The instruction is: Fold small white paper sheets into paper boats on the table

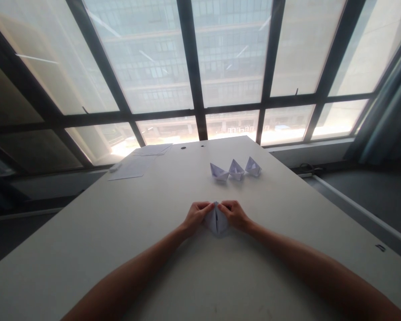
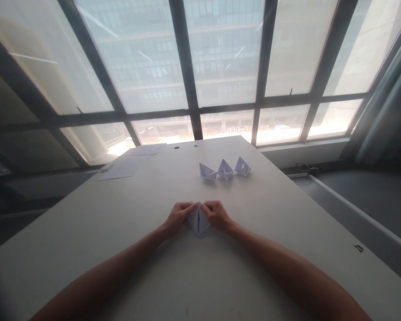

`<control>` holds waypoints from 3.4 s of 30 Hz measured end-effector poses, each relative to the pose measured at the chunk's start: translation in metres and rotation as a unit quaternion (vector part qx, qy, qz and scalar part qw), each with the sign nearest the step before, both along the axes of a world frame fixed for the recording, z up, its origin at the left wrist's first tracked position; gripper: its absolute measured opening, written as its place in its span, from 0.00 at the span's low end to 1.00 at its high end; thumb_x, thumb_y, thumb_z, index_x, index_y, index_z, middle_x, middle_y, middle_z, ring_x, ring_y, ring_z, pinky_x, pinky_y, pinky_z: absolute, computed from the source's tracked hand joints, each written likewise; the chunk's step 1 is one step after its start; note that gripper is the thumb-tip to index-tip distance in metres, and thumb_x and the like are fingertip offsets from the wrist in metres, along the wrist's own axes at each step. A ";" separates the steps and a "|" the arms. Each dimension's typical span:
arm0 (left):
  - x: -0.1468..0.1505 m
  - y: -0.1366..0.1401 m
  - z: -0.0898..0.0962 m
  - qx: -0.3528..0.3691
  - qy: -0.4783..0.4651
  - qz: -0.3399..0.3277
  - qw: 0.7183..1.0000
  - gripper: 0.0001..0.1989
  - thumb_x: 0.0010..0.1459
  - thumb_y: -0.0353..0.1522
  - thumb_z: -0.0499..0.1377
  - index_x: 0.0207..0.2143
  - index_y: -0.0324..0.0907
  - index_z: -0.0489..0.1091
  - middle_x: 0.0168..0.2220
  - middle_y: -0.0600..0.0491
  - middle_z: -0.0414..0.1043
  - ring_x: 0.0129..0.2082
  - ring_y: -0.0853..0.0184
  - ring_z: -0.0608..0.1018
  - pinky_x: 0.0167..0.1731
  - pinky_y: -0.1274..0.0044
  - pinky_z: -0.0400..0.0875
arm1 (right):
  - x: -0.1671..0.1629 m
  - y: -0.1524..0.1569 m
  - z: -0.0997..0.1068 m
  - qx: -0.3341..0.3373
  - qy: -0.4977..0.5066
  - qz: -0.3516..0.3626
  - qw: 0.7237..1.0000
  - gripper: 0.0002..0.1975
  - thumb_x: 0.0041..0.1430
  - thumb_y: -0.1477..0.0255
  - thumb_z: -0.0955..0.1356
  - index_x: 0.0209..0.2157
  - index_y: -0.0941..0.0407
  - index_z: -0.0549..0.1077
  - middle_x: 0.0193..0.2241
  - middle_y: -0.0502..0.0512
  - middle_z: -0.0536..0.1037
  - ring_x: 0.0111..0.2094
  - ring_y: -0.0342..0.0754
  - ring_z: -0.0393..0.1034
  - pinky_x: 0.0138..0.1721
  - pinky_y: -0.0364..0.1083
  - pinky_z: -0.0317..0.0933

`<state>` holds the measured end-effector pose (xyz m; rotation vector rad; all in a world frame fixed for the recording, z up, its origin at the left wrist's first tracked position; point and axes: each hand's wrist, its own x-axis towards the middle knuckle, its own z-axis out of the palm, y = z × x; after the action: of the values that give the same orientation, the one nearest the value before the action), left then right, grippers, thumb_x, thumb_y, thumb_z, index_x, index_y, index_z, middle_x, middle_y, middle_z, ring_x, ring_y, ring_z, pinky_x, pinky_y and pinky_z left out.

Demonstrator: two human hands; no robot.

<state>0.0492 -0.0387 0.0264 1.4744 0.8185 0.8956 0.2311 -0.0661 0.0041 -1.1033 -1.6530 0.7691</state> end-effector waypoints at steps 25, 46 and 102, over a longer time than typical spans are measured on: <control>-0.009 0.013 -0.008 -0.078 -0.111 0.146 0.980 0.25 0.46 0.47 0.70 0.36 0.35 0.79 0.33 0.46 0.77 0.31 0.65 0.77 0.33 0.75 0.70 | 0.008 0.007 0.000 0.028 0.097 -0.147 0.984 0.22 0.59 0.57 0.64 0.18 0.53 0.55 0.18 0.45 0.53 0.22 0.41 0.47 0.23 0.43 0.42; -0.015 0.029 -0.017 -0.119 -0.210 0.113 0.964 0.17 0.57 0.39 0.66 0.41 0.41 0.64 0.42 0.45 0.77 0.38 0.64 0.81 0.42 0.69 0.76 | 0.013 0.012 -0.004 -0.048 0.247 -0.160 0.954 0.20 0.48 0.54 0.73 0.25 0.58 0.73 0.21 0.53 0.75 0.23 0.47 0.71 0.27 0.48 0.70; 0.001 0.005 -0.007 -0.133 -0.205 0.032 0.969 0.19 0.50 0.39 0.72 0.35 0.29 0.78 0.37 0.39 0.80 0.37 0.60 0.80 0.45 0.72 0.72 | -0.007 -0.011 0.012 -0.242 0.064 0.106 0.962 0.11 0.49 0.67 0.73 0.27 0.62 0.77 0.23 0.58 0.80 0.22 0.45 0.72 0.23 0.40 0.63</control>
<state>0.0505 -0.0341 0.0193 0.9879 0.6485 1.0502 0.2243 -0.0770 0.0163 -1.1863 -1.5265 1.4097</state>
